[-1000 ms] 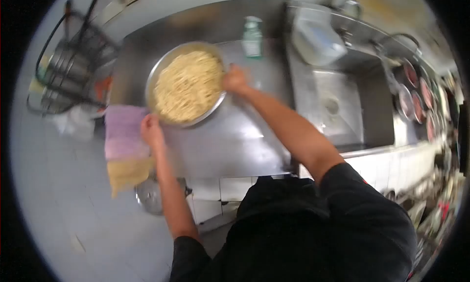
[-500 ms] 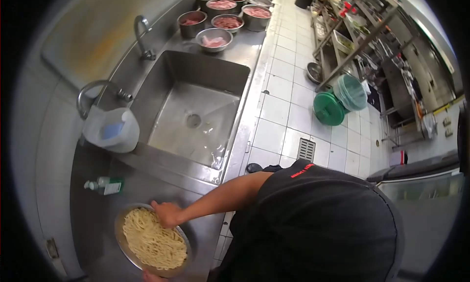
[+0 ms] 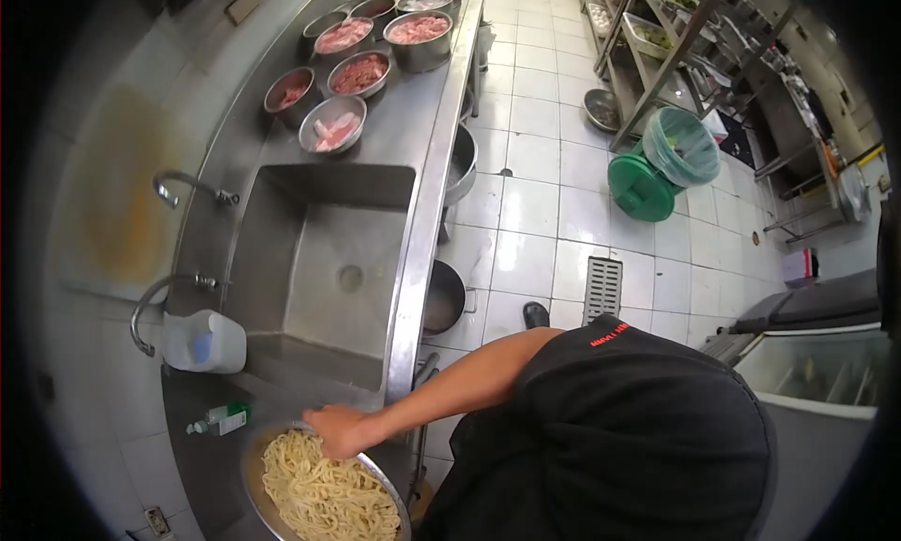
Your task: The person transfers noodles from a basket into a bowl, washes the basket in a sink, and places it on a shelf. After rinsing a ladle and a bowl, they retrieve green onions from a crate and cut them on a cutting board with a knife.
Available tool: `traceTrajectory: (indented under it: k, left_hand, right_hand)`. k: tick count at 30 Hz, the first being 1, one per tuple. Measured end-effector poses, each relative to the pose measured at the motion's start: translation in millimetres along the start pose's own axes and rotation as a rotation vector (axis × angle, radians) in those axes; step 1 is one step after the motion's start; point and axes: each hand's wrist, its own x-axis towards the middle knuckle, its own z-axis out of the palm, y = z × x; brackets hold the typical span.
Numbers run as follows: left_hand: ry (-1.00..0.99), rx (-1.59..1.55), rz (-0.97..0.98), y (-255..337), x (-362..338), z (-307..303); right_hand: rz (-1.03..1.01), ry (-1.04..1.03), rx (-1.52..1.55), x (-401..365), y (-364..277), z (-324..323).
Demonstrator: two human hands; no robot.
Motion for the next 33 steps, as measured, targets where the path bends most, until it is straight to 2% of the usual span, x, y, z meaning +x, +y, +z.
traceTrajectory:
  k: [3,7,12,17,20,24,26,29,32,33]
  left_hand:
    - [0.014,-0.002,0.021,22,-51,37]
    - [-0.010,-0.039,0.036,49,-102,105]
    - [-0.056,-0.079,0.013,87,-149,187]
    - [-0.093,-0.105,-0.030,131,-183,241]
    - [-0.110,0.088,0.130,173,-222,276]
    - [-0.100,0.141,0.203,181,-214,316]
    - [-0.190,0.082,0.248,184,-211,339]
    - [-0.169,0.181,0.334,230,-254,383]
    - [-0.328,0.332,0.350,266,-274,433]
    - [-0.346,0.331,0.363,260,-253,465]
  right_hand:
    - [0.026,0.015,0.071,-38,12,-62]
    - [0.054,0.168,0.057,-71,46,-149]
    - [0.114,0.315,-0.038,-104,97,-238]
    - [0.137,0.405,-0.092,-111,132,-307]
    - [0.126,0.472,-0.120,-118,146,-339]
    - [0.170,0.474,-0.058,-133,149,-388]
    - [0.208,0.498,-0.016,-131,169,-409]
    - [0.267,0.549,-0.014,-157,163,-456]
    - [0.340,0.631,0.013,-172,184,-500]
    - [0.341,0.690,0.010,-178,187,-518]
